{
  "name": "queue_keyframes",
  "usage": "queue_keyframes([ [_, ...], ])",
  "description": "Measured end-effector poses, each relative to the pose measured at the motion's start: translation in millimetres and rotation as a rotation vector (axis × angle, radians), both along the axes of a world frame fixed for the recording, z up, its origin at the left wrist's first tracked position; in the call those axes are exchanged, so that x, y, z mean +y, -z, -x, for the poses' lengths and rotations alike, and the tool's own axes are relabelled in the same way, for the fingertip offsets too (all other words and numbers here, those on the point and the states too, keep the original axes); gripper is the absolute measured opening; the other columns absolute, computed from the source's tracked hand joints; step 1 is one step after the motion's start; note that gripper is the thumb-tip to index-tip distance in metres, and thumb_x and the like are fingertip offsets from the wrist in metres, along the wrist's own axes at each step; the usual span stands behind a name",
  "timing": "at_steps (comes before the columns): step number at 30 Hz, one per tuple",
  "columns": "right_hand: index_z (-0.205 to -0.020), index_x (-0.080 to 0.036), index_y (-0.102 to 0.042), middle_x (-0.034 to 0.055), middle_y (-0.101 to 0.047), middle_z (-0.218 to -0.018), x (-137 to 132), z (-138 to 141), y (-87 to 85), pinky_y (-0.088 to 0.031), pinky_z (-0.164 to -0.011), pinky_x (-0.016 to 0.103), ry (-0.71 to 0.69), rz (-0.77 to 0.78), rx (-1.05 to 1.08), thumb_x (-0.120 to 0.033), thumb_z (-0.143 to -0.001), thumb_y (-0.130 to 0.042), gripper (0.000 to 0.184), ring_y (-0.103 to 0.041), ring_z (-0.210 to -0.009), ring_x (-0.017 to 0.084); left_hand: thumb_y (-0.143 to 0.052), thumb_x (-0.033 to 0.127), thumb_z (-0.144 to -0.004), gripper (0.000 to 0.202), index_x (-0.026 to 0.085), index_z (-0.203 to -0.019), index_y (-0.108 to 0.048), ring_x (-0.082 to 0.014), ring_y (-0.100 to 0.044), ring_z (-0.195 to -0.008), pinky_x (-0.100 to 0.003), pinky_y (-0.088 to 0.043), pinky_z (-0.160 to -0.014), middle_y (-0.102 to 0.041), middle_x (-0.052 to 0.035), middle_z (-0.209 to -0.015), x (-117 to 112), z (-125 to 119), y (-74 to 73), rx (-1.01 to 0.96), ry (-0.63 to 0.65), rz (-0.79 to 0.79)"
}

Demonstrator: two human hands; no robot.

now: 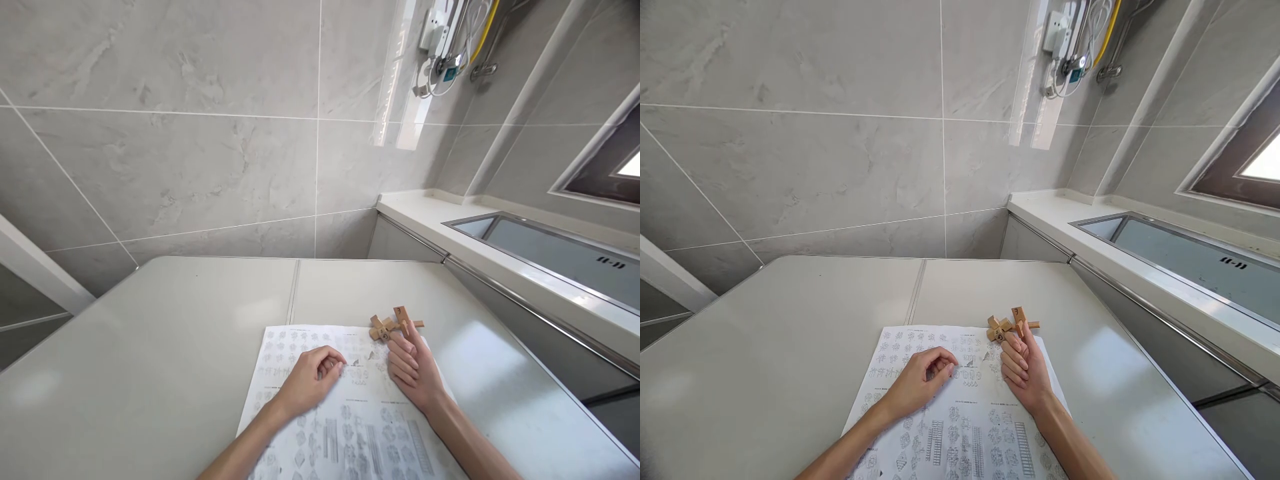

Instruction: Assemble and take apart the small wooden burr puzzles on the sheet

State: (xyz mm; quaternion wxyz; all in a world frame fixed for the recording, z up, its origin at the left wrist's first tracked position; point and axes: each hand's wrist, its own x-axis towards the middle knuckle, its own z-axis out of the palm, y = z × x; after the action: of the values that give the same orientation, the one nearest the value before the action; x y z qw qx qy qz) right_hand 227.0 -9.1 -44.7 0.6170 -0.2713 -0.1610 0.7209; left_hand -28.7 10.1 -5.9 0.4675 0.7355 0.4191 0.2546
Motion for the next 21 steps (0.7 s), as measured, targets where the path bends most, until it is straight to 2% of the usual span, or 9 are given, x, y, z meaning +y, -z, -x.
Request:
queue_keyframes([
  [7, -0.075, -0.024, -0.051, -0.0148, -0.025, -0.045, 3.1, -8.5, 9.0, -0.014, -0.028, 0.016, 0.023, 0.000, 0.086, -0.059, -0.100, -0.067, 0.046, -0.005, -0.035, 0.006, -0.058, 0.041, -0.099, 0.026, 0.021, -0.099, -0.075, -0.0180, -0.060, -0.077, -0.029, -0.047, -0.070, -0.070, -0.0034, -0.085, -0.4, -0.1, -2.8, 0.002, 0.003, 0.010],
  [12, -0.087, -0.024, -0.057, -0.0159, -0.027, -0.045, 6.7, -12.9, 12.2, -0.016, -0.027, 0.015, 0.026, -0.007, 0.031, -0.053, -0.098, -0.074, 0.035, -0.009, -0.033, 0.005, -0.059, 0.040, -0.099, 0.025, 0.021, -0.099, -0.075, -0.0179, -0.060, -0.077, -0.028, -0.046, -0.071, -0.070, -0.0028, -0.084, 0.1, 0.3, 1.0, 0.000, -0.001, 0.014],
  [17, -0.086, -0.025, -0.056, -0.0154, -0.027, -0.046, 4.8, -1.7, 1.9, -0.015, -0.027, 0.016, 0.096, -0.044, -0.215, -0.062, -0.096, -0.072, 0.042, -0.005, -0.036, 0.005, -0.059, 0.039, -0.099, 0.024, 0.021, -0.101, -0.074, -0.0173, -0.059, -0.077, -0.028, -0.045, -0.070, -0.068, -0.0021, -0.084, 0.2, 1.3, 3.8, -0.014, 0.000, 0.013],
  [19, -0.086, -0.026, -0.057, -0.0141, -0.029, -0.046, 0.5, 7.8, -2.3, -0.012, -0.029, 0.018, 0.127, -0.038, -0.386, -0.068, -0.096, -0.068, 0.045, -0.007, -0.037, 0.006, -0.059, 0.037, -0.099, 0.023, 0.020, -0.101, -0.074, -0.0171, -0.058, -0.077, -0.028, -0.044, -0.070, -0.069, -0.0022, -0.085, 0.1, 1.5, 3.5, -0.017, 0.004, 0.015],
  [21, -0.080, -0.026, -0.056, -0.0113, -0.032, -0.043, -4.4, 17.1, -3.6, -0.014, -0.031, 0.022, 0.175, -0.045, -0.650, -0.076, -0.095, -0.060, 0.053, -0.014, -0.035, 0.008, -0.060, 0.036, -0.099, 0.022, 0.020, -0.102, -0.075, -0.0169, -0.058, -0.076, -0.028, -0.044, -0.069, -0.069, -0.0026, -0.086, -0.2, 1.5, 3.2, -0.019, 0.006, 0.023],
])
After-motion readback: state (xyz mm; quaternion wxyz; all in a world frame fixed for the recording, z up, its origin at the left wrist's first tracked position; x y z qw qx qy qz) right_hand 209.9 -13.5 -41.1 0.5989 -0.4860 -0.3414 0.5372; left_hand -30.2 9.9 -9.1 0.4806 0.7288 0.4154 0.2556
